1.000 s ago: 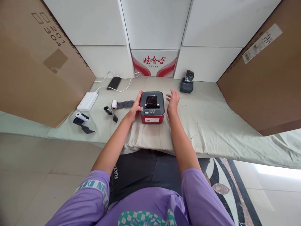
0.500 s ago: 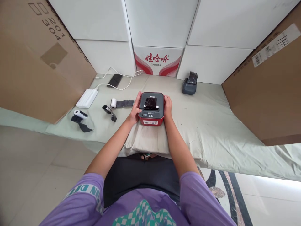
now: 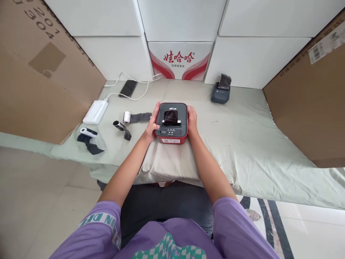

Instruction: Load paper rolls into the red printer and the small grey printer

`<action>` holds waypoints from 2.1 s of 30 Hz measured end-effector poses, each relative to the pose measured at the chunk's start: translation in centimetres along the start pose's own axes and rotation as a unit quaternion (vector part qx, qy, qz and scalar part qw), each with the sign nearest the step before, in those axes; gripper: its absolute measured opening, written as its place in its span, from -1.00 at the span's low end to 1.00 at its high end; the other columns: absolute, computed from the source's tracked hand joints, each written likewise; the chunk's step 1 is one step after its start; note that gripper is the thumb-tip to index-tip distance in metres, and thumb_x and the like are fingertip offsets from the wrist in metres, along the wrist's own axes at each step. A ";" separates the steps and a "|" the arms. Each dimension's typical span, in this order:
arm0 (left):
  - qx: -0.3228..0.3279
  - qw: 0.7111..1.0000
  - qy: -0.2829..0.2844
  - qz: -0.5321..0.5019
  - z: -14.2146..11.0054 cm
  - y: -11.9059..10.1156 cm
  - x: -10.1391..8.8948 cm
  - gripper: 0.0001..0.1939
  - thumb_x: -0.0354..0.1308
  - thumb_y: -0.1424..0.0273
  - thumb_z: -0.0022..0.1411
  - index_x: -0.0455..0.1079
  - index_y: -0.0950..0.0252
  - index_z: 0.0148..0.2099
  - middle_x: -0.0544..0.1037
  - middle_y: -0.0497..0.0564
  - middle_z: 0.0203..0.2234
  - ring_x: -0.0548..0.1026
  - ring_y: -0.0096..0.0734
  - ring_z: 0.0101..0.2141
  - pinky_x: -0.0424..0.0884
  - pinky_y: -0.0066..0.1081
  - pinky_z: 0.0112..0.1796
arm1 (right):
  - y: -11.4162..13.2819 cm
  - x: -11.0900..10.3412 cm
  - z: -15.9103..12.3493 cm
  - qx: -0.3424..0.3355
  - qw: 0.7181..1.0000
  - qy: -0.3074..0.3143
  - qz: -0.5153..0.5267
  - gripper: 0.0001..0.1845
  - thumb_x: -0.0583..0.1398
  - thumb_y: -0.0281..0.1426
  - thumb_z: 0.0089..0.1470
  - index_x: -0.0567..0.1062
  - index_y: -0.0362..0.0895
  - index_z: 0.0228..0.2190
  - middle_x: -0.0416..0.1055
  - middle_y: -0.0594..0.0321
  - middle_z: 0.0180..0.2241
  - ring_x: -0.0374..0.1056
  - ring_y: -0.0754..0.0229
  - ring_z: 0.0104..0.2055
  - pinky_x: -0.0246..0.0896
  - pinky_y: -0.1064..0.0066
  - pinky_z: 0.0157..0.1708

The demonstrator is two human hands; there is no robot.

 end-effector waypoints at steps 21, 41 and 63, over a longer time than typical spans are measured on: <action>-0.039 0.999 -0.015 0.003 0.5 1.5 0.0 0.09 0.18 -0.14 0.26 -0.21 0.08 0.63 -0.05 0.00 0.59 0.01 0.05 0.54 0.16 -0.11 0.44 | -0.1 -0.1 0.4 -0.006 0.998 0.000 0.059 -0.48 0.20 0.17 0.24 0.36 -0.02 -0.39 0.31 0.41 -0.42 0.11 0.22 -0.22 0.16 0.33 -0.05; 0.039 0.985 -0.059 0.156 0.5 0.0 -1.6 -0.40 0.10 0.00 0.29 0.52 0.16 0.24 0.31 0.10 0.45 0.22 0.07 0.45 0.22 -0.01 0.38 | -0.3 -0.4 0.5 -0.048 0.998 0.000 0.043 -0.48 0.18 0.15 0.20 0.36 -0.03 -0.45 0.38 0.29 -0.39 0.26 0.17 -0.23 0.26 0.31 -0.13; -0.116 0.684 0.277 0.665 7.9 -5.4 4.6 -0.82 0.20 0.37 0.17 0.62 0.27 -0.25 0.70 0.20 -0.21 0.63 -0.03 -0.17 0.44 -0.27 -0.17 | -0.7 -0.5 1.0 -0.028 0.998 -0.016 0.053 -0.50 0.22 0.14 0.10 0.34 -0.03 -0.45 0.35 0.34 -0.40 0.29 0.19 -0.27 0.28 0.34 -0.16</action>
Point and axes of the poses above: each hand's wrist, its own z-axis towards the middle knuckle, its own x-axis out of the palm, y = z × x, the point moved 6 cm from there along z, towards the middle knuckle
